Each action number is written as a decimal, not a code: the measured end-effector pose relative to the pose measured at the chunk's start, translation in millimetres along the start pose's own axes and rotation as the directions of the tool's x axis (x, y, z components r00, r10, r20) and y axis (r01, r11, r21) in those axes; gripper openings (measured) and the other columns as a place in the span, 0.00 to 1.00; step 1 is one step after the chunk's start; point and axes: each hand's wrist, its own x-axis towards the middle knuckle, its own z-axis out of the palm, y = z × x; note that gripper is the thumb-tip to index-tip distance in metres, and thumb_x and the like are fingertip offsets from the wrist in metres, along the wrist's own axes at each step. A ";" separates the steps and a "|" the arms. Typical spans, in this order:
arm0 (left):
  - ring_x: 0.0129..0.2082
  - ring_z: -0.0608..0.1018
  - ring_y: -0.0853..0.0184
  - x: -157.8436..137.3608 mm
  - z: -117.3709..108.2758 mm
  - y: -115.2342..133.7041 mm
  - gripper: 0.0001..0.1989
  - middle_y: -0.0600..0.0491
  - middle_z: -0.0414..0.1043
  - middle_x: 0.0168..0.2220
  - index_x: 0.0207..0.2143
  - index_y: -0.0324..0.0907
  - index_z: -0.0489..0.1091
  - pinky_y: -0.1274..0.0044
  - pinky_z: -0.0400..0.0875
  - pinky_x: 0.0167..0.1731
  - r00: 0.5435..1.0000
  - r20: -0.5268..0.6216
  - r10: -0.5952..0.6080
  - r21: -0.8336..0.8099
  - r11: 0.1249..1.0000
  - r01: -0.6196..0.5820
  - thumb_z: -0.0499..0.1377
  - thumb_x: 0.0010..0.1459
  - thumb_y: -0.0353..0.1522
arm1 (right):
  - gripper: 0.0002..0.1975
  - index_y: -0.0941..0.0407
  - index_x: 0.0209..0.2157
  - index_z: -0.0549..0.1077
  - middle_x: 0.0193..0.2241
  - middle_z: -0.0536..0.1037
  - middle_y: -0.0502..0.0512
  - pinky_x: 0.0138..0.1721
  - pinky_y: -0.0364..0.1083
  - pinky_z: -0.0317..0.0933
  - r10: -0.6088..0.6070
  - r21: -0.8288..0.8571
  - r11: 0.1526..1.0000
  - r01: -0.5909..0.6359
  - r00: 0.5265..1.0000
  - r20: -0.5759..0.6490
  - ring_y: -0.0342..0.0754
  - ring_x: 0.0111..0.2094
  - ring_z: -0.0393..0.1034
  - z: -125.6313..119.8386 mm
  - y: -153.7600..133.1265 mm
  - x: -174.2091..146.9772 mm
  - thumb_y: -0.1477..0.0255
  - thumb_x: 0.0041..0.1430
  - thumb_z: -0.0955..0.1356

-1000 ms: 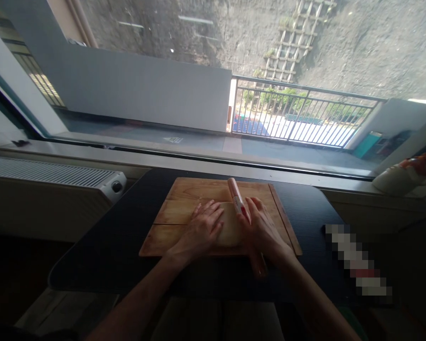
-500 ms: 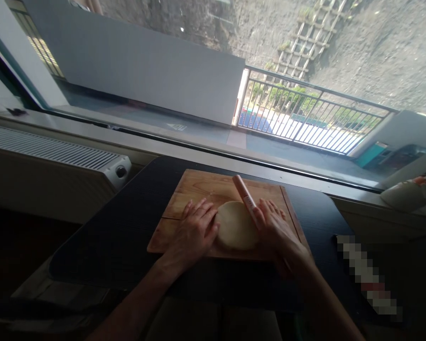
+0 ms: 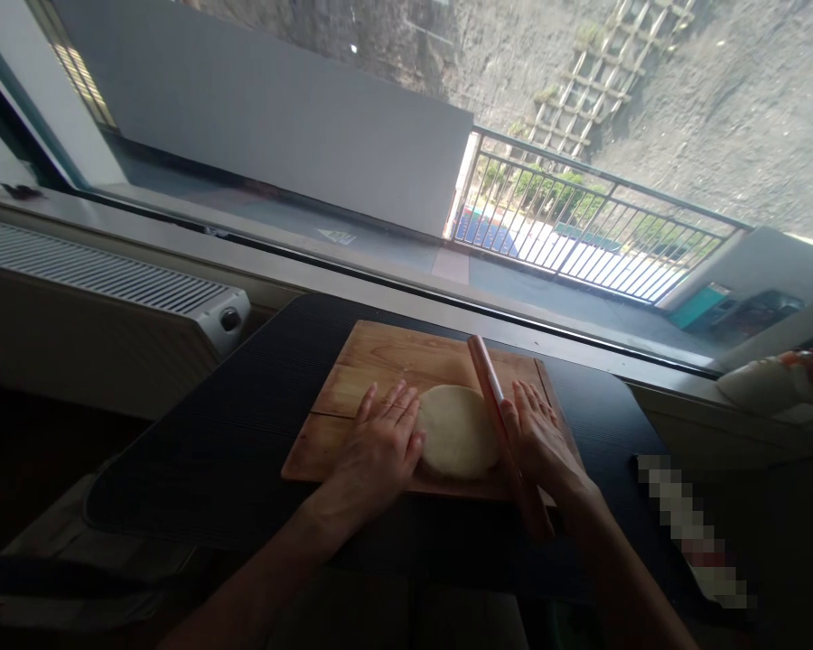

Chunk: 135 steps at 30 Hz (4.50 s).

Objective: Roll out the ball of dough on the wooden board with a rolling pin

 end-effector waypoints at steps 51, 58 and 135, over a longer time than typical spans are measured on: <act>0.58 0.61 0.60 79.8 -14.6 36.7 0.19 0.51 0.67 0.53 0.52 0.46 0.64 0.59 0.44 0.59 0.941 0.136 0.309 -0.067 0.951 -0.303 0.45 0.63 0.41 | 0.23 0.53 0.58 0.58 0.48 0.70 0.59 0.45 0.53 0.64 -0.310 0.172 0.912 0.372 0.901 -0.303 0.53 0.45 0.64 -19.6 56.7 -87.5 0.77 0.61 0.57; 0.58 0.63 0.58 -26.1 -46.1 -2.2 0.22 0.53 0.67 0.54 0.55 0.50 0.62 0.57 0.43 0.60 0.943 0.089 0.320 0.052 0.944 -0.326 0.55 0.58 0.39 | 0.21 0.52 0.55 0.62 0.47 0.71 0.58 0.45 0.50 0.66 -0.535 0.313 0.763 0.565 0.824 -0.185 0.49 0.46 0.64 -21.9 76.5 -98.6 0.78 0.61 0.59; 0.45 0.69 0.62 -27.3 -42.0 -33.6 0.18 0.51 0.67 0.45 0.52 0.47 0.63 0.67 0.59 0.49 0.998 0.027 0.053 0.060 0.997 -0.054 0.51 0.60 0.39 | 0.15 0.52 0.49 0.67 0.44 0.71 0.55 0.49 0.52 0.59 -0.573 0.152 0.792 0.591 0.806 -0.147 0.50 0.46 0.63 -37.5 6.5 -19.3 0.72 0.60 0.64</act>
